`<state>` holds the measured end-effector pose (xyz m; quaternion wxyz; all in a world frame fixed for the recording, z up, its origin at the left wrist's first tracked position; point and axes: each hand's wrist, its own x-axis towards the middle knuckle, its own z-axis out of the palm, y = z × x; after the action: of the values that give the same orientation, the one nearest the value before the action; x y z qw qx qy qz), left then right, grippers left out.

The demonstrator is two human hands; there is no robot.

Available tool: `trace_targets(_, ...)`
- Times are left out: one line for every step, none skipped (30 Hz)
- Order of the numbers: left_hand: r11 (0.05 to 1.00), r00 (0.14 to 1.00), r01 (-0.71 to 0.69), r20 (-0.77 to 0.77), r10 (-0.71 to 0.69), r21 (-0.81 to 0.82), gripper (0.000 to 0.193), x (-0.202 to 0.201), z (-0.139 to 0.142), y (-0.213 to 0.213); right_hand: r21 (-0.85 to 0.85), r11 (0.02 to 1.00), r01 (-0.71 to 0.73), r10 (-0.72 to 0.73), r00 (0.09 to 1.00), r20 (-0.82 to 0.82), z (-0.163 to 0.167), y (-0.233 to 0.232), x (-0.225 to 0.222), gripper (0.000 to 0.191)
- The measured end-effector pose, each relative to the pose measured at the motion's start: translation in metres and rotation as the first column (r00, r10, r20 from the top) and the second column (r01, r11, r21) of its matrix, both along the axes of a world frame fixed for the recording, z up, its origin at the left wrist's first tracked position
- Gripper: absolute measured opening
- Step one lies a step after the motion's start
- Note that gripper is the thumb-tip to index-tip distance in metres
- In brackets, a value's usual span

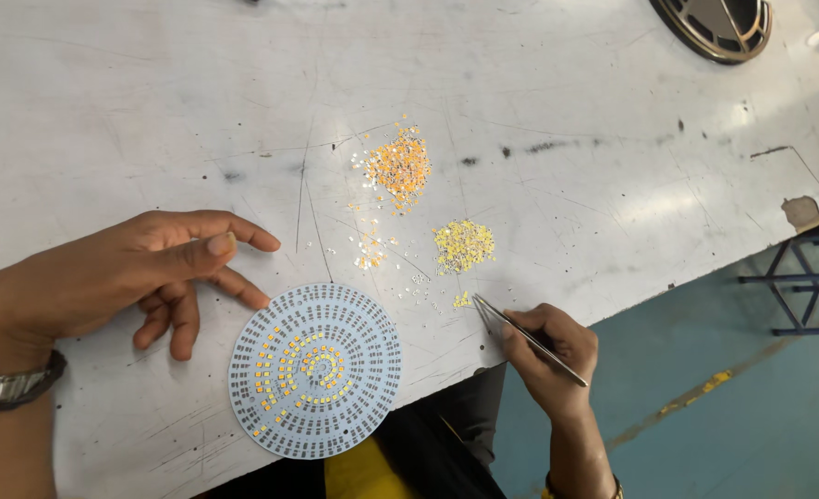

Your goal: The person uses tweezers to pick small yellow components from piles on the table and places them into designated slots on a circular LED module. The person continues this repetitive placement process throughout the clip.

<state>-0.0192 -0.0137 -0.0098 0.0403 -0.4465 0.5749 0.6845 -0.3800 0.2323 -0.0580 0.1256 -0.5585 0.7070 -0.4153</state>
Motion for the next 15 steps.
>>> trace_targets(1.0,1.0,0.002,0.003,-0.002,0.001,0.061,-0.0003,-0.0006,-0.0003,0.0,1.0,-0.016,0.016,1.0,0.01,0.001,-0.0014,0.0022,0.009)
trace_targets(1.0,1.0,0.003,0.007,-0.003,0.004,0.062,-0.0002,-0.0014,-0.0008,0.004,1.0,-0.013,0.013,1.0,0.004,0.0019,-0.0029,0.0041,0.01)
trace_targets(1.0,1.0,0.001,0.01,-0.001,0.005,0.062,-0.0001,-0.0022,-0.0011,0.008,1.0,-0.013,0.013,1.0,-0.002,0.0029,-0.0045,0.0056,0.01)
trace_targets(1.0,1.0,0.0,0.014,0.0,0.006,0.062,0.0002,-0.0031,-0.0015,0.013,1.0,-0.013,0.013,1.0,-0.008,0.0038,-0.0057,0.0069,0.011)
trace_targets(1.0,1.0,-0.002,0.017,0.002,0.004,0.063,0.0005,-0.0041,-0.0016,0.009,1.0,-0.022,0.022,1.0,-0.021,0.0048,-0.0069,0.0079,0.012)
trace_targets(1.0,1.0,-0.003,0.016,0.003,0.004,0.063,0.0007,-0.0051,-0.0015,0.005,1.0,-0.03,0.03,0.999,-0.034,0.0054,-0.0079,0.0087,0.012)
trace_targets(1.0,1.0,-0.004,0.015,0.003,0.004,0.063,0.0008,-0.0059,-0.0014,0.001,0.999,-0.038,0.038,0.998,-0.048,0.0062,-0.0085,0.0091,0.013)
trace_targets(1.0,1.0,-0.004,0.01,0.003,0.003,0.063,0.0009,-0.0064,-0.0013,0.006,0.999,-0.034,0.034,0.998,-0.043,0.0068,-0.0089,0.0094,0.014)
trace_targets(1.0,1.0,-0.004,0.008,0.004,0.004,0.064,0.0009,-0.0065,-0.0013,0.01,0.999,-0.03,0.031,0.999,-0.038,0.0072,-0.009,0.0096,0.014)
trace_targets(1.0,1.0,-0.005,0.006,0.005,0.004,0.064,0.0007,-0.0064,-0.0012,0.015,1.0,-0.026,0.027,0.999,-0.034,0.0074,-0.009,0.0096,0.015)
trace_targets(1.0,1.0,-0.006,0.007,0.006,0.005,0.064,0.0002,-0.0059,-0.0011,0.019,1.0,-0.016,0.017,0.999,-0.031,0.0074,-0.0087,0.0097,0.015)
trace_targets(1.0,1.0,-0.007,0.009,0.007,0.003,0.064,-0.0002,-0.0051,-0.001,0.022,1.0,-0.006,0.007,1.0,-0.03,0.0072,-0.0083,0.0097,0.015)
trace_targets(1.0,1.0,-0.008,0.012,0.008,0.001,0.065,-0.0009,-0.0042,-0.0008,0.025,1.0,0.004,-0.003,1.0,-0.029,0.0069,-0.0079,0.0096,0.014)
trace_targets(1.0,1.0,-0.009,0.016,0.009,-0.002,0.064,-0.0015,-0.0031,-0.0007,0.022,1.0,-0.003,0.004,0.999,-0.04,0.0065,-0.0077,0.0095,0.014)
trace_targets(1.0,1.0,-0.01,0.024,0.01,-0.006,0.065,-0.0021,-0.0021,-0.0003,0.02,1.0,-0.01,0.011,0.999,-0.051,0.0064,-0.0074,0.0094,0.014)
